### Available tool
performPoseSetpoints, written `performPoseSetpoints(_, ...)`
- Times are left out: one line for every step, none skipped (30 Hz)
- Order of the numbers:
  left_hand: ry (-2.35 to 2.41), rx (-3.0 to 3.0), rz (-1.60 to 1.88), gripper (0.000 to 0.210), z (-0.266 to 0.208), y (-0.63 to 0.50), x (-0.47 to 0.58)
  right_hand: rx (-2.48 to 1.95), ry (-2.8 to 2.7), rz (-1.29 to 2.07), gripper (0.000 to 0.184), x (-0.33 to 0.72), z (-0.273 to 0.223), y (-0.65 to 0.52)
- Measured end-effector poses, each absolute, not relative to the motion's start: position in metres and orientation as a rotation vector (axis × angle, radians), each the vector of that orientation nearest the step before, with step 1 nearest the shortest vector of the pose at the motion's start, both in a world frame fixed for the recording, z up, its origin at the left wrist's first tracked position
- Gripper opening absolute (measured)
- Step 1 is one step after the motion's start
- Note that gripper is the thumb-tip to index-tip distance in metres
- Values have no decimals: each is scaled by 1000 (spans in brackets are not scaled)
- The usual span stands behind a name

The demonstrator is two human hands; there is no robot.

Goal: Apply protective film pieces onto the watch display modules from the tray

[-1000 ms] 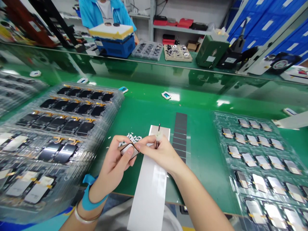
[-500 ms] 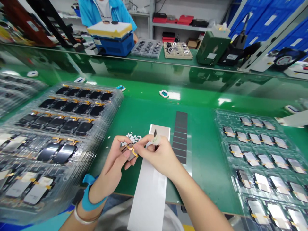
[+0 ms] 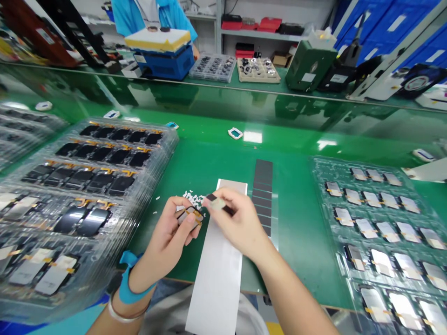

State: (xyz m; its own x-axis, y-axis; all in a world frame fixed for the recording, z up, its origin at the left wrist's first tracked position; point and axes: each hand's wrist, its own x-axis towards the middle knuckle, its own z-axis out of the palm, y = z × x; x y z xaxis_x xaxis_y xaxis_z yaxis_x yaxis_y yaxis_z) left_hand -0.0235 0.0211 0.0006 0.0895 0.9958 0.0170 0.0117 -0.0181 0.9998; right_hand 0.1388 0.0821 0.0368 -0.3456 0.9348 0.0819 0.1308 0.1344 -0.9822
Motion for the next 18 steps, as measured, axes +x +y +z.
performPoseSetpoints(1161, 1307, 1131, 13, 2, 22, -23, -1054, -1636, 1194, 31, 144, 40, 84)
performPoseSetpoints(1176, 1358, 1106, 12, 3, 22, -23, -1070, -1641, 1094, 36, 150, 42, 87)
performPoseSetpoints(1185, 1421, 1071, 12, 5, 23, -23, -1102, -1646, 1012, 41, 156, 44, 88)
performPoseSetpoints(1184, 1497, 1029, 11, 7, 24, -21, -1152, -1648, 953, 46, 161, 45, 90)
performPoseSetpoints(1177, 1580, 978, 10, 9, 25, -20, -1212, -1644, 921, 48, 166, 44, 90)
performPoseSetpoints(1169, 1669, 923, 9, 11, 26, -17, -1271, -1627, 914, 49, 171, 41, 91)
performPoseSetpoints(1163, 1761, 868, 8, 13, 27, -14, -1323, -1589, 934, 49, 176, 36, 91)
performPoseSetpoints(1159, 1853, 816, 8, 14, 28, -11, -1366, -1532, 972, 46, 179, 31, 90)
performPoseSetpoints(1158, 1939, 763, 9, 14, 28, -7, -1391, -1465, 1013, 42, 183, 24, 90)
performPoseSetpoints(1157, 2017, 709, 10, 15, 28, -4, -1400, -1404, 1048, 40, 186, 18, 89)
performPoseSetpoints(1157, 2082, 660, 12, 15, 28, 0, -1398, -1355, 1071, 39, 188, 12, 88)
performPoseSetpoints(1156, 2136, 618, 13, 14, 28, 3, -1389, -1320, 1081, 41, 190, 7, 88)
performPoseSetpoints(1156, 2180, 582, 14, 14, 28, 5, -1383, -1296, 1081, 44, 192, 3, 87)
performPoseSetpoints(1158, 2215, 554, 15, 13, 28, 7, -1379, -1278, 1078, 46, 192, 0, 87)
performPoseSetpoints(1161, 2243, 534, 15, 12, 29, 8, -1373, -1259, 1082, 47, 193, -1, 87)
performPoseSetpoints(1164, 2266, 521, 17, 11, 30, 8, -1366, -1238, 1091, 47, 193, -2, 87)
performPoseSetpoints(1163, 2284, 513, 18, 10, 31, 9, -1358, -1219, 1106, 48, 192, -3, 88)
performPoseSetpoints(1159, 2300, 511, 19, 10, 31, 8, -1349, -1202, 1127, 48, 191, -3, 88)
